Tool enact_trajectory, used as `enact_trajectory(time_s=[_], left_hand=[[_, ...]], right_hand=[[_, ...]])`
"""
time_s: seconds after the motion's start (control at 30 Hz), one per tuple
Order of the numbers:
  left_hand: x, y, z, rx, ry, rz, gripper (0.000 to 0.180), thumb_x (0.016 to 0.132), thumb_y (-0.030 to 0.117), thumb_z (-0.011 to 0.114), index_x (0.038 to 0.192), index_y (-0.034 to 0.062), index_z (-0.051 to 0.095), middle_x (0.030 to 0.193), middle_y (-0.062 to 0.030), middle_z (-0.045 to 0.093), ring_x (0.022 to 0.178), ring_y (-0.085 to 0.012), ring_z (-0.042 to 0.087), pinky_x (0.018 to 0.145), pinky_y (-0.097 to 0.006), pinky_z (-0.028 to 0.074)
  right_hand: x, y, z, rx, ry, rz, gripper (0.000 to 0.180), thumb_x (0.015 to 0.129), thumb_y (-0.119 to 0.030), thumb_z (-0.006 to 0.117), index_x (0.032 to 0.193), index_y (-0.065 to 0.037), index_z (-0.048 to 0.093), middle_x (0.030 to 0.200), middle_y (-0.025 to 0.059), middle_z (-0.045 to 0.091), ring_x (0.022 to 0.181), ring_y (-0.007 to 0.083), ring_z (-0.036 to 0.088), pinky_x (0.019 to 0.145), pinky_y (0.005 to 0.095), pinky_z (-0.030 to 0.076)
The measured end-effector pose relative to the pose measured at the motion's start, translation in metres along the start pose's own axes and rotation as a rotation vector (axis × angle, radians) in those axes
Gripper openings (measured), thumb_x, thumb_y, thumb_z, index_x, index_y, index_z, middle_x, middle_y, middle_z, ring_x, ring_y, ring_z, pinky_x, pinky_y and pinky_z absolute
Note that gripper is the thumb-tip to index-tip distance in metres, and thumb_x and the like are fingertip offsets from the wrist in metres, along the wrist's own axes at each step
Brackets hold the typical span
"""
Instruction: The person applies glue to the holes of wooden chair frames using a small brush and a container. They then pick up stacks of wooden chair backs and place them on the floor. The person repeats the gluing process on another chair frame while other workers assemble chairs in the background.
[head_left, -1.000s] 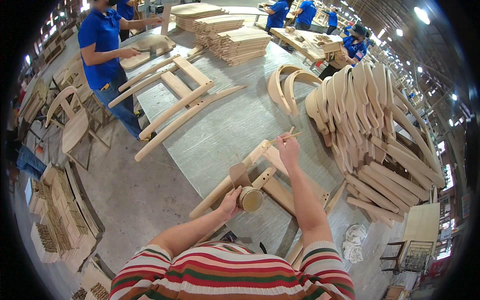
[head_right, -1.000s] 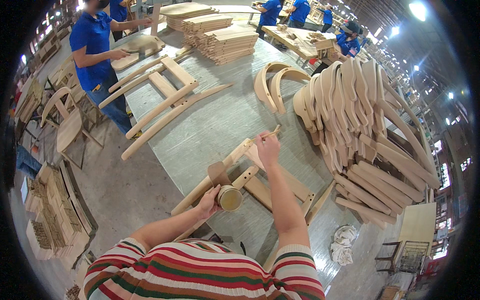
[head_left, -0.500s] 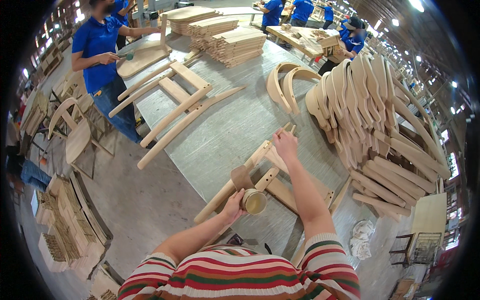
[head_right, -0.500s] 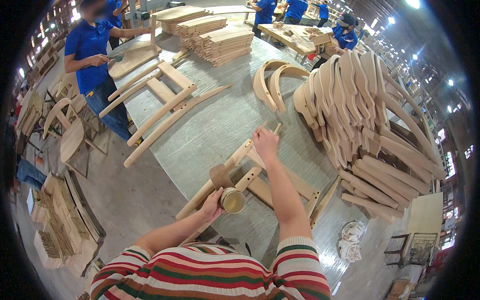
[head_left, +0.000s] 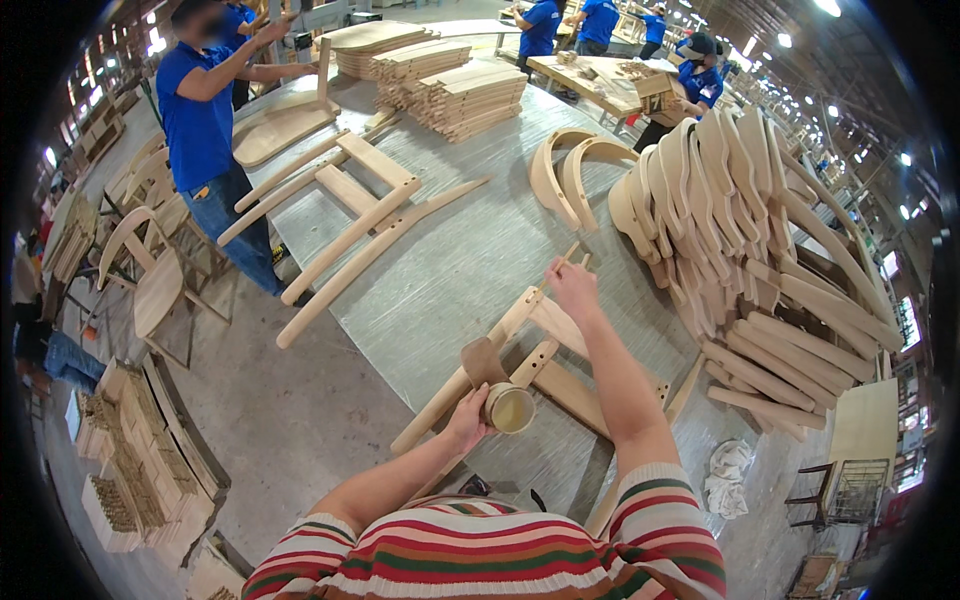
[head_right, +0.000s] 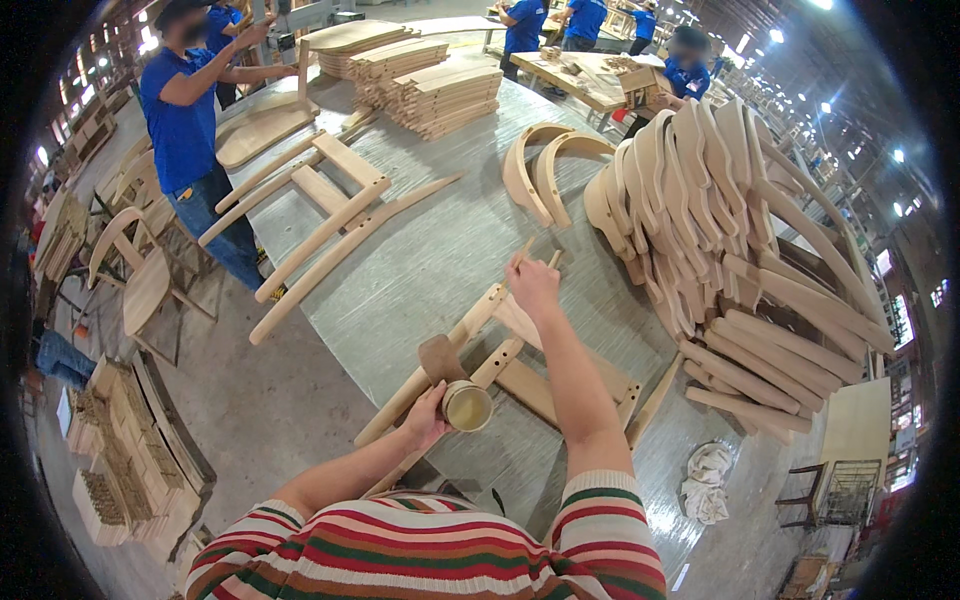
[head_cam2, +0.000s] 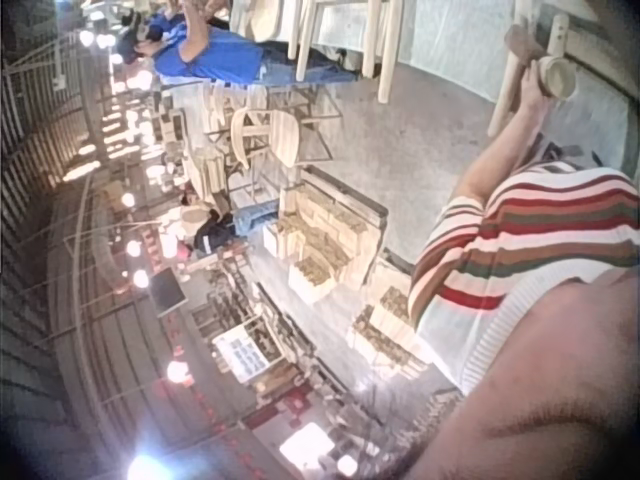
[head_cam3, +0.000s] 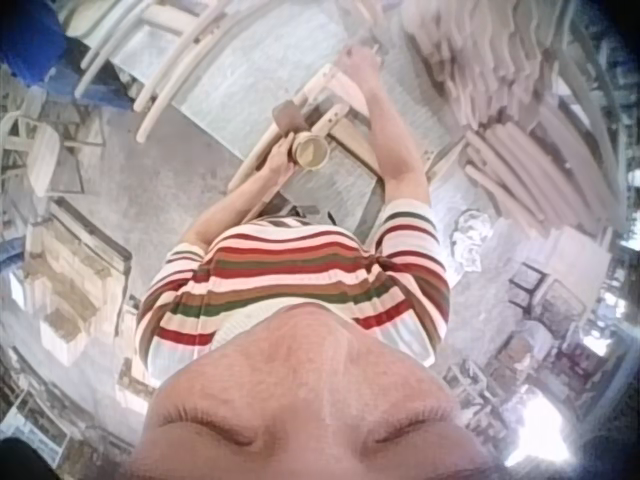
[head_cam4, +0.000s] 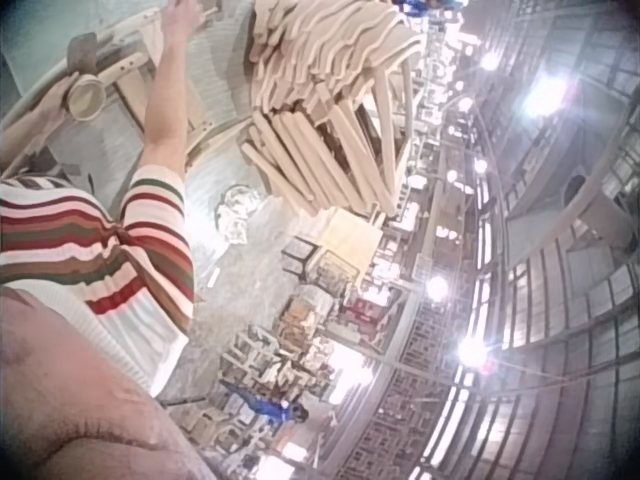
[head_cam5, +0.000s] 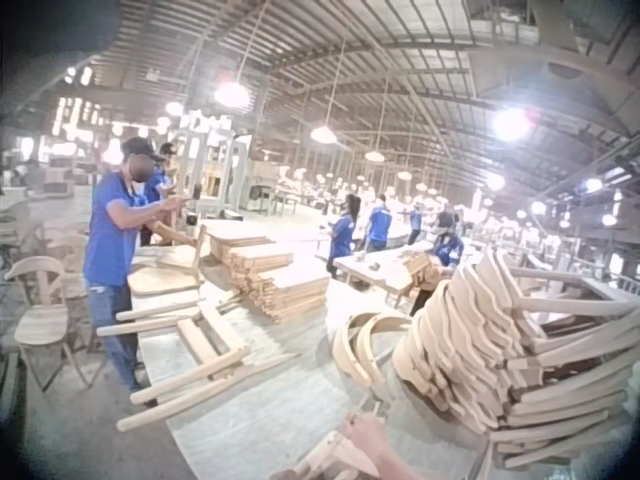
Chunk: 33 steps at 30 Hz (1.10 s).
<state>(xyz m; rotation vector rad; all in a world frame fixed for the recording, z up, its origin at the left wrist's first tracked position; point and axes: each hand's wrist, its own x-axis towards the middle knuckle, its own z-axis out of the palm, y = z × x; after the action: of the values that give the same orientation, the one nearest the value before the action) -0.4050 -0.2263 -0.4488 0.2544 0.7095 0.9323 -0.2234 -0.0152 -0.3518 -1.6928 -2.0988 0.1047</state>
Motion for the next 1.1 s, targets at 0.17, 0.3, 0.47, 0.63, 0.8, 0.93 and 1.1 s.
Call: enact_trajectory(time_s=[0.17, 0.3, 0.47, 0.63, 0.8, 0.93, 1.1], left_hand=[[-0.001, 0.0, 0.0, -0.007, -0.023, 0.012, 0.037, 0.095, 0.036, 0.037, 0.118, 0.0083, 0.042, 0.109, -0.0073, 0.057, 0.094, -0.0208, 0.061, 0.073, -0.044, 0.053], [-0.003, 0.0, 0.003, -0.019, 0.002, 0.021, 0.038, 0.095, 0.037, 0.037, 0.118, 0.0072, 0.043, 0.109, -0.0084, 0.057, 0.093, -0.0211, 0.061, 0.071, -0.043, 0.055], [-0.003, 0.001, 0.0, 0.019, -0.012, 0.014, 0.038, 0.095, 0.037, 0.037, 0.118, 0.0077, 0.043, 0.111, -0.0082, 0.056, 0.095, -0.0209, 0.06, 0.071, -0.042, 0.055], [-0.006, 0.002, 0.005, 0.027, 0.032, 0.02, 0.038, 0.095, 0.037, 0.038, 0.118, 0.0081, 0.044, 0.111, -0.0073, 0.056, 0.096, -0.0205, 0.06, 0.076, -0.043, 0.053], [-0.007, 0.006, 0.013, -0.013, 0.018, -0.012, 0.038, 0.095, 0.039, 0.036, 0.117, 0.0096, 0.045, 0.109, -0.0055, 0.057, 0.094, -0.0188, 0.06, 0.077, -0.04, 0.053], [-0.003, 0.035, 0.02, 0.008, 0.069, 0.154, 0.036, 0.095, 0.039, 0.036, 0.114, 0.0117, 0.048, 0.103, -0.0031, 0.059, 0.086, -0.0142, 0.06, 0.069, -0.032, 0.053], [-0.002, 0.079, 0.033, 0.098, 0.181, 0.479, 0.036, 0.094, 0.039, 0.039, 0.112, 0.0093, 0.049, 0.098, -0.0016, 0.059, 0.081, -0.0096, 0.059, 0.064, -0.026, 0.051]], right_hand=[[-0.002, -0.004, -0.01, -0.037, 0.034, -0.075, 0.021, 0.083, -0.029, 0.052, 0.083, -0.01, 0.061, 0.071, 0.0074, 0.062, 0.078, 0.0252, 0.059, 0.071, 0.0432, 0.042], [-0.006, -0.015, -0.015, -0.036, 0.011, -0.124, 0.022, 0.084, -0.029, 0.052, 0.084, -0.009, 0.062, 0.072, 0.007, 0.062, 0.079, 0.025, 0.058, 0.073, 0.0428, 0.041], [-0.015, -0.024, -0.002, -0.13, -0.033, -0.143, 0.023, 0.083, -0.03, 0.054, 0.084, -0.01, 0.063, 0.074, 0.006, 0.063, 0.08, 0.0253, 0.058, 0.072, 0.0416, 0.042], [-0.013, -0.024, -0.003, -0.055, -0.029, -0.103, 0.022, 0.083, -0.03, 0.054, 0.085, -0.011, 0.063, 0.074, 0.0062, 0.062, 0.079, 0.0266, 0.057, 0.071, 0.0421, 0.041], [-0.023, -0.018, -0.013, -0.073, -0.04, -0.078, 0.024, 0.083, -0.031, 0.054, 0.085, -0.009, 0.063, 0.075, 0.0079, 0.062, 0.079, 0.0271, 0.058, 0.073, 0.0411, 0.043], [-0.05, -0.029, -0.048, 0.401, 0.032, 0.018, 0.022, 0.084, -0.025, 0.057, 0.083, -0.004, 0.061, 0.073, 0.0076, 0.062, 0.075, 0.0203, 0.058, 0.071, 0.0342, 0.044], [-0.113, -0.075, -0.092, 0.932, 0.108, 0.029, 0.012, 0.081, -0.011, 0.062, 0.077, 0.0, 0.057, 0.068, 0.006, 0.059, 0.066, 0.0147, 0.055, 0.061, 0.0262, 0.042]])
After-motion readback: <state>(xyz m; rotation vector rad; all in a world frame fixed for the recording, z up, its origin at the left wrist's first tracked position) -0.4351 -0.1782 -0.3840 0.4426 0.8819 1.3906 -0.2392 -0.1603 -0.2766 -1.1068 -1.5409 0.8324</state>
